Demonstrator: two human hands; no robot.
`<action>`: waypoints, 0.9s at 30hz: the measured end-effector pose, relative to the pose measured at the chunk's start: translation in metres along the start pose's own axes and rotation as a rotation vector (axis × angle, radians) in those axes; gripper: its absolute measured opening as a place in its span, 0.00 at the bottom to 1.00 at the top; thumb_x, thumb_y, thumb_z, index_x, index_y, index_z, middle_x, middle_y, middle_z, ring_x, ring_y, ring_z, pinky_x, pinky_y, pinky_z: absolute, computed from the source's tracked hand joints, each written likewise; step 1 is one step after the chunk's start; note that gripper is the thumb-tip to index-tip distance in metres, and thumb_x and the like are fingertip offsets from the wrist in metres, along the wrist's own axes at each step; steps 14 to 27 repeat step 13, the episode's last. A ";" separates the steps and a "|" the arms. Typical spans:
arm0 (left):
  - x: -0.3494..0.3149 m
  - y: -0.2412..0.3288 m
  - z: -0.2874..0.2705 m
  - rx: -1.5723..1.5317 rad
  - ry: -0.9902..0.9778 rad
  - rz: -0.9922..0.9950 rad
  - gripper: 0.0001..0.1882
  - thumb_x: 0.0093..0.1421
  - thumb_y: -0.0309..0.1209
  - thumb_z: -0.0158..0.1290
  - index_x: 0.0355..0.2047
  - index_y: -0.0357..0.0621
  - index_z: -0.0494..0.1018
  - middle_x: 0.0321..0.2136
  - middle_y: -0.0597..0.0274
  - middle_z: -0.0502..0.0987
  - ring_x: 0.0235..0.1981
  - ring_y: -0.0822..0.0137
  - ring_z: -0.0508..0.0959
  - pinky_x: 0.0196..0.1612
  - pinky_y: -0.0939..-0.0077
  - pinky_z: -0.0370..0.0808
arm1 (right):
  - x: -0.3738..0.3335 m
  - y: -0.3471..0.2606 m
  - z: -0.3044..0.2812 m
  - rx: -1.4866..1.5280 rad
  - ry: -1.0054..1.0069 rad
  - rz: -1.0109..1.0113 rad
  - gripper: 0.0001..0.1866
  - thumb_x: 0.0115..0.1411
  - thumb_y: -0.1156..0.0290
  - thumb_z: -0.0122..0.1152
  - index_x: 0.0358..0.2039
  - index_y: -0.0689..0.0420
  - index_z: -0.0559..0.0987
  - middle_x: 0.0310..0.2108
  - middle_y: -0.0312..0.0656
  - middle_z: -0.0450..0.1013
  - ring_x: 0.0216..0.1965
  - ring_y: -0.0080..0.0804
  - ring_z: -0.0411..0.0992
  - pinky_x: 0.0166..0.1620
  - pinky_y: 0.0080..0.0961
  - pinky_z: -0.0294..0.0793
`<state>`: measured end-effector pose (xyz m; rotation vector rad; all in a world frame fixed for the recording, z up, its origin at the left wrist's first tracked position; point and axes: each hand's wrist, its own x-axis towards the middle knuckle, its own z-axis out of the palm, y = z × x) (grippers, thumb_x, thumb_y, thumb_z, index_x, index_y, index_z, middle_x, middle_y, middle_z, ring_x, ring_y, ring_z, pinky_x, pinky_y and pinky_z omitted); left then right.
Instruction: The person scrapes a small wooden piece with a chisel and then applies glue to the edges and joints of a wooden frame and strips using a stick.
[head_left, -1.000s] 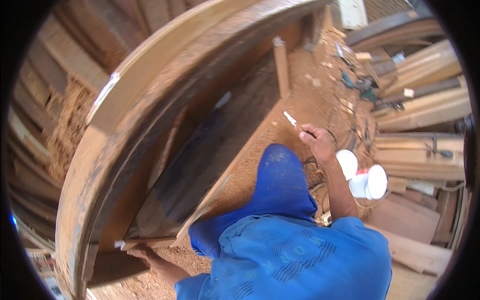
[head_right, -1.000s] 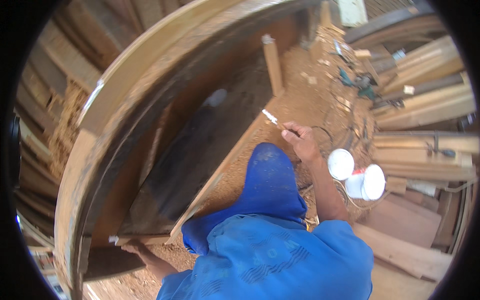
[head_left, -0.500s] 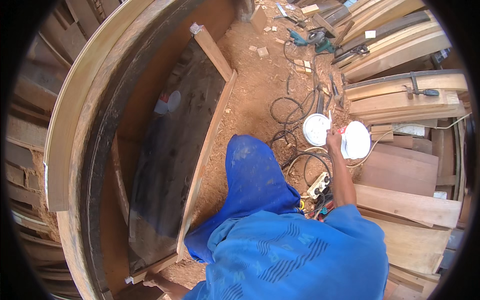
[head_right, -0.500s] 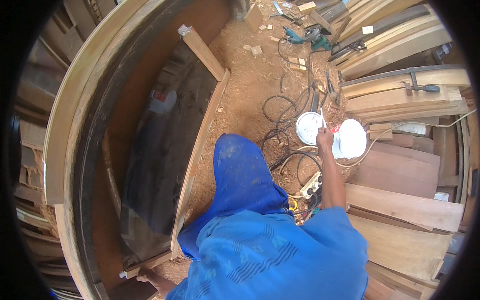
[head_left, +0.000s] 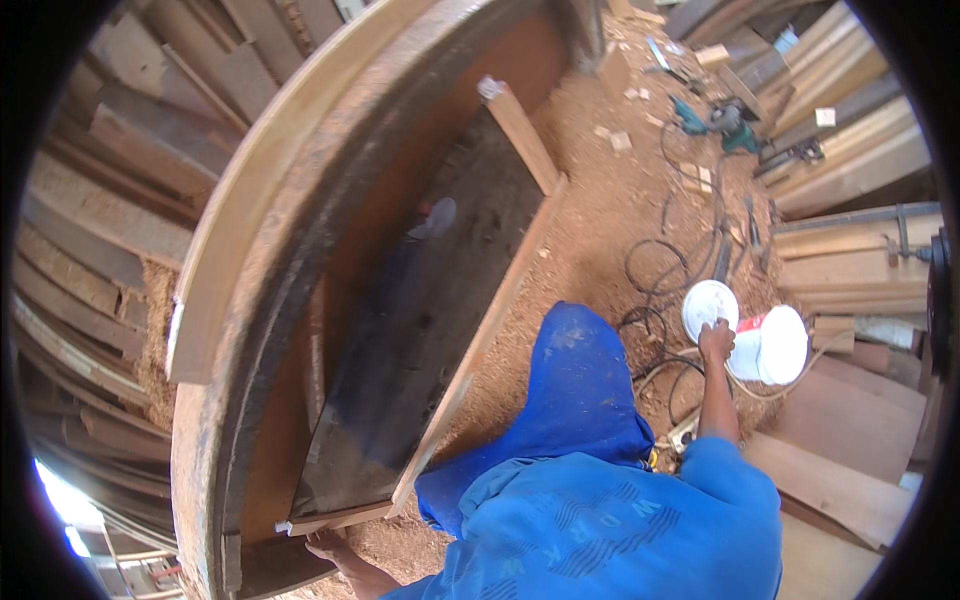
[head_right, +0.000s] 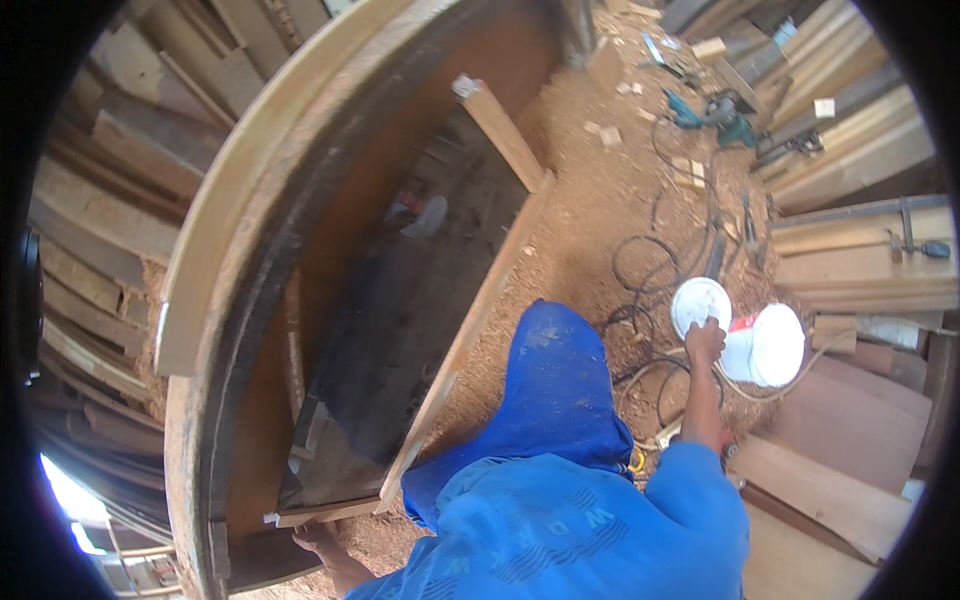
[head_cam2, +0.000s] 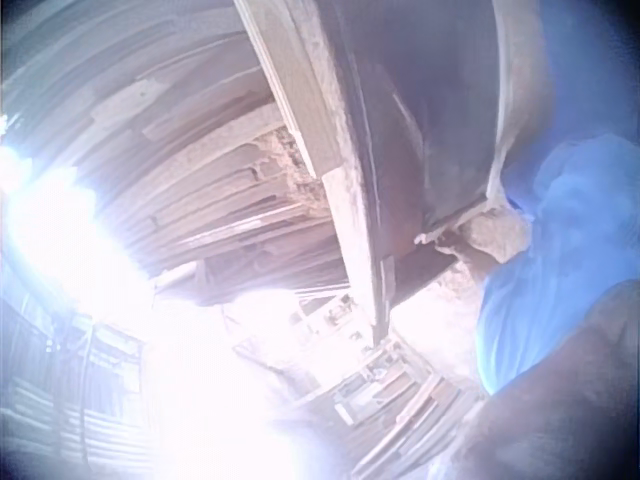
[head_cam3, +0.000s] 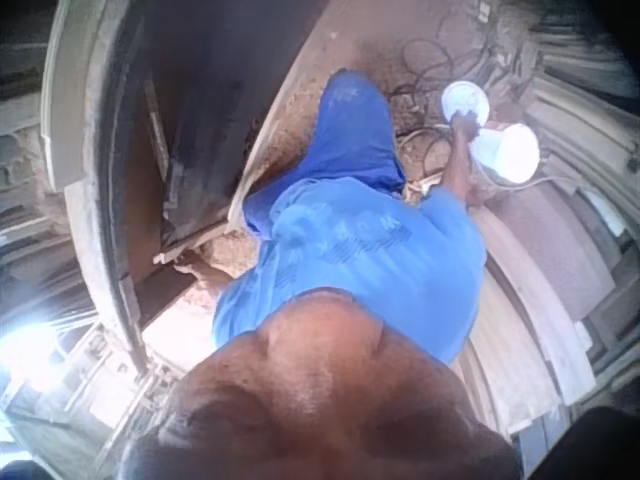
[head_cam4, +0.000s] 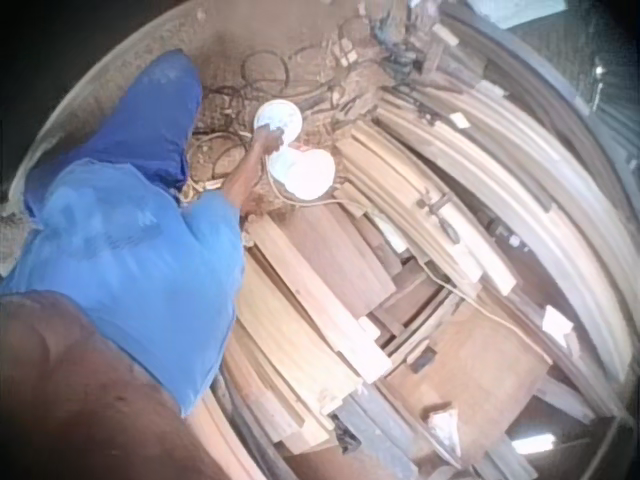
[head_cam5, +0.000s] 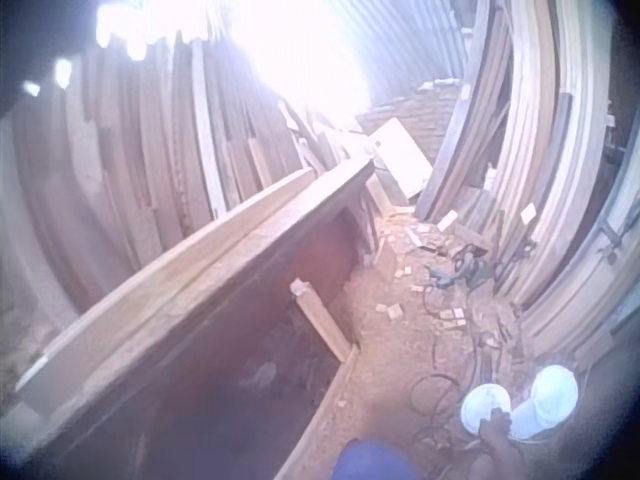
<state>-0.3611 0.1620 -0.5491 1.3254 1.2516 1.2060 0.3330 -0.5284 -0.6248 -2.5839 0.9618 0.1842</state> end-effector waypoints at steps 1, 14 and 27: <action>0.004 0.009 0.011 -0.253 0.011 -0.114 0.33 0.61 0.45 0.54 0.61 0.35 0.67 0.56 0.49 0.76 0.58 0.60 0.75 0.60 0.53 0.69 | 0.005 0.008 0.009 0.023 0.008 -0.017 0.29 0.57 0.60 0.62 0.59 0.54 0.74 0.55 0.58 0.73 0.58 0.59 0.70 0.59 0.51 0.70; -0.022 0.028 0.017 0.803 0.695 0.168 0.31 0.72 0.53 0.34 0.50 0.40 0.76 0.56 0.40 0.74 0.58 0.43 0.73 0.59 0.46 0.71 | -0.044 -0.285 0.007 0.737 -0.510 -0.765 0.17 0.63 0.65 0.63 0.51 0.56 0.82 0.40 0.45 0.82 0.40 0.36 0.80 0.45 0.32 0.76; -0.022 0.028 0.017 0.803 0.695 0.168 0.31 0.72 0.53 0.34 0.50 0.40 0.76 0.56 0.40 0.74 0.58 0.43 0.73 0.59 0.46 0.71 | -0.044 -0.285 0.007 0.737 -0.510 -0.765 0.17 0.63 0.65 0.63 0.51 0.56 0.82 0.40 0.45 0.82 0.40 0.36 0.80 0.45 0.32 0.76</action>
